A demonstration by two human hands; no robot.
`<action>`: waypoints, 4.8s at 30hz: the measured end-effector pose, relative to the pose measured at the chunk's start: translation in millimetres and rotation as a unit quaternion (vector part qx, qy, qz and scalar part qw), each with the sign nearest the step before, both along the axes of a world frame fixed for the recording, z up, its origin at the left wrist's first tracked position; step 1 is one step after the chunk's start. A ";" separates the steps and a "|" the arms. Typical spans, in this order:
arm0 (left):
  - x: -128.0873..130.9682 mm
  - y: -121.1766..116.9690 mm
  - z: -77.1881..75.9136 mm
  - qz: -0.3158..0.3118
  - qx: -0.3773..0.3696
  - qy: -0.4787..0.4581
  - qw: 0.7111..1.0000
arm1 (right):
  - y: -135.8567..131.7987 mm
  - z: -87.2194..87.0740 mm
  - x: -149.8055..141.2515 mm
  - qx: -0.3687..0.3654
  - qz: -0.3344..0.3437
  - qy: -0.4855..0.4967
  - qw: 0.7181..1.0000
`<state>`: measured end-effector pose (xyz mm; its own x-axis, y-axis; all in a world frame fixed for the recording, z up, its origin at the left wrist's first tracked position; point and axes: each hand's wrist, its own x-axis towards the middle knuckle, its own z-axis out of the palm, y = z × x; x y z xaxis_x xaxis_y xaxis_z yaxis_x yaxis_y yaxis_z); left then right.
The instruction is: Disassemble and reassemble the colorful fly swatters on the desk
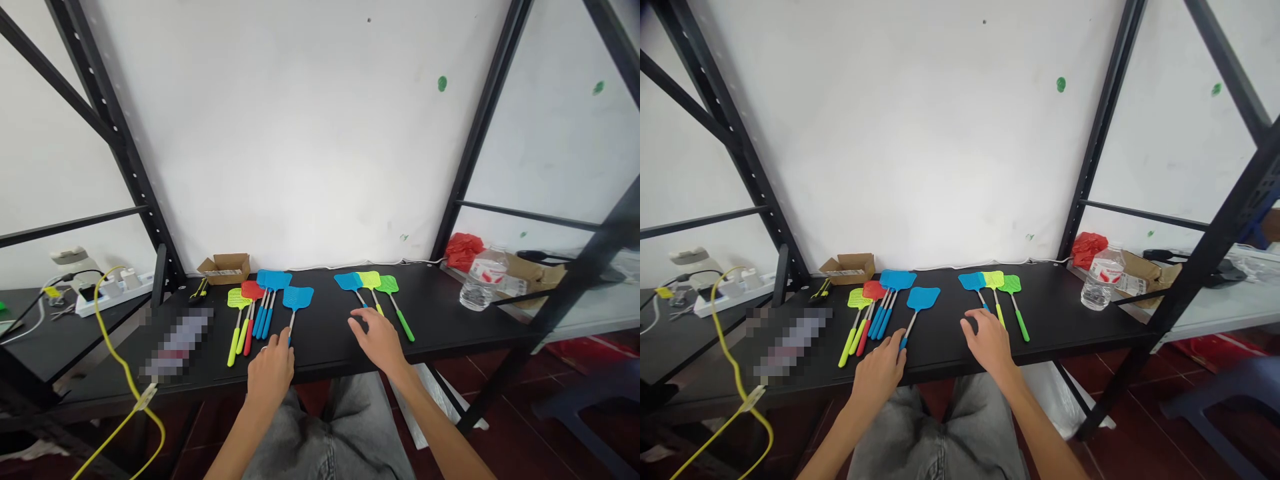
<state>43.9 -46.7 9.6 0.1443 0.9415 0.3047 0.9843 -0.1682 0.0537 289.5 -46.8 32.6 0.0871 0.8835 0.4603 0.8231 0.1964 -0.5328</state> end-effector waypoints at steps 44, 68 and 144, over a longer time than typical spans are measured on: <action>35.8 -35.3 37.4 -0.253 -0.140 -0.369 0.883 | -7.0 -1.5 -45.0 -0.069 0.246 0.523 0.813; 10.3 -35.4 54.2 -0.233 -0.088 -0.123 0.961 | 13.3 -1.7 -3.6 0.008 0.146 0.575 0.805; 5.6 -24.7 44.2 -0.216 -0.094 -0.091 0.968 | 16.4 -12.9 -10.9 -0.071 0.172 0.560 0.808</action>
<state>49.5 -71.4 53.8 0.4967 0.8465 0.1919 0.7956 -0.5323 0.2892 278.7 -30.4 19.7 0.1167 0.9808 0.1563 -0.2801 0.1834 -0.9423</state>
